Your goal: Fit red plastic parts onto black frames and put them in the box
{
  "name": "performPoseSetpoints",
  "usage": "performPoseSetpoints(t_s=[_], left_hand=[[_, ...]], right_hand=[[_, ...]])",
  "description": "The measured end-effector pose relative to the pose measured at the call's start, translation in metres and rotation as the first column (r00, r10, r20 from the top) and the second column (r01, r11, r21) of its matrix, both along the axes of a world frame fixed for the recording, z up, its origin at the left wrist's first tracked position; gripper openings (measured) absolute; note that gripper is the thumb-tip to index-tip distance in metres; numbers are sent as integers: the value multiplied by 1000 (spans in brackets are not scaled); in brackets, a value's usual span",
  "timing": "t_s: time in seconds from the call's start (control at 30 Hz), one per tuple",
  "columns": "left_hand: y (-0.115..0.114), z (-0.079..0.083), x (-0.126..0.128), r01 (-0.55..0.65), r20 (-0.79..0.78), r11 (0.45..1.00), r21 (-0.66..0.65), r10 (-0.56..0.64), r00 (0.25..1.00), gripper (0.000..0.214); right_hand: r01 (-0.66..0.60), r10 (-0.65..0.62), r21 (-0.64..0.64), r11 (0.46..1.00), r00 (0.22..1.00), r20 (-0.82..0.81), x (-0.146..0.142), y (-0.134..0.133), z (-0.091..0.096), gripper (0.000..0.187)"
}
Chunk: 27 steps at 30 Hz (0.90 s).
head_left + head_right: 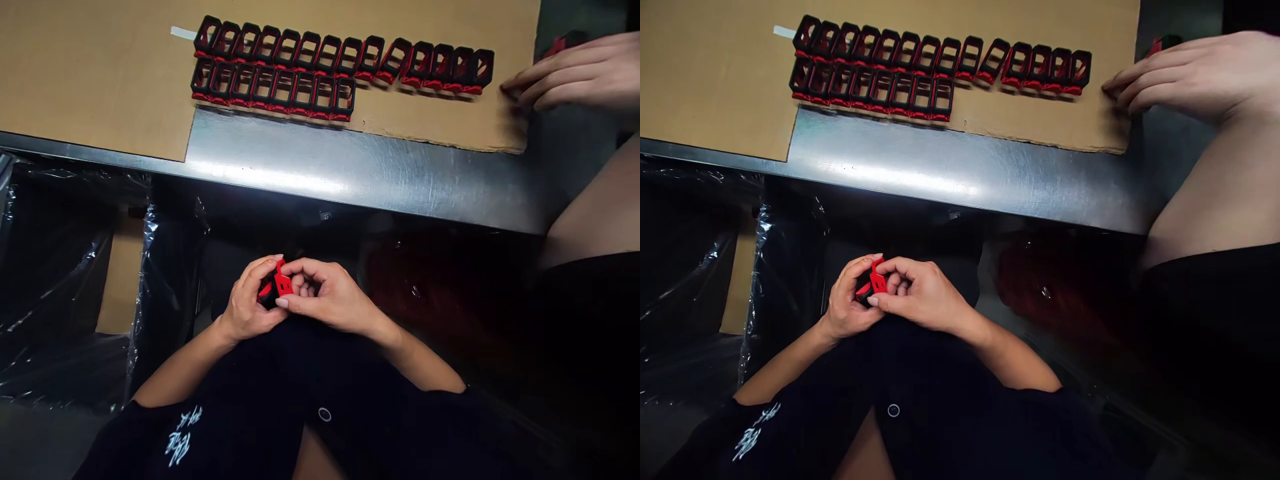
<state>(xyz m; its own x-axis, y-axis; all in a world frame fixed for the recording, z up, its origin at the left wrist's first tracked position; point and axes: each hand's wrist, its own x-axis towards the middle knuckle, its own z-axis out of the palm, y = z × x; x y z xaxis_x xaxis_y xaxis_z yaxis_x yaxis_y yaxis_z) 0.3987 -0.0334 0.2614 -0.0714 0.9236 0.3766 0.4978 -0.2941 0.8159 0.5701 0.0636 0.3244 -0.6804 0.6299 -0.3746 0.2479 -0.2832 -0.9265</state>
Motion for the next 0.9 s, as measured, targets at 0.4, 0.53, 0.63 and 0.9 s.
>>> performPoseSetpoints(t_s=[0.4, 0.53, 0.63, 0.9], left_hand=[[-3, 0, 5, 31, 408, 994, -101, 13, 913, 79], [-3, 0, 0, 26, 264, 997, -68, -7, 964, 80], [-1, -1, -5, 24, 24, 995, 100, -27, 999, 85], [-2, -2, -6, 35, -230, 957, 288, 34, 973, 83]], right_hand=[[151, -188, -383, 911, 980, -59, 7, 1, -22, 29], [133, -150, -343, 930, 988, -23, 2, -3, -23, 27], [134, -132, -240, 962, 991, 22, 1, -4, -19, 20], [63, -72, 64, 996, 984, 160, -2, -4, 1, 13]])
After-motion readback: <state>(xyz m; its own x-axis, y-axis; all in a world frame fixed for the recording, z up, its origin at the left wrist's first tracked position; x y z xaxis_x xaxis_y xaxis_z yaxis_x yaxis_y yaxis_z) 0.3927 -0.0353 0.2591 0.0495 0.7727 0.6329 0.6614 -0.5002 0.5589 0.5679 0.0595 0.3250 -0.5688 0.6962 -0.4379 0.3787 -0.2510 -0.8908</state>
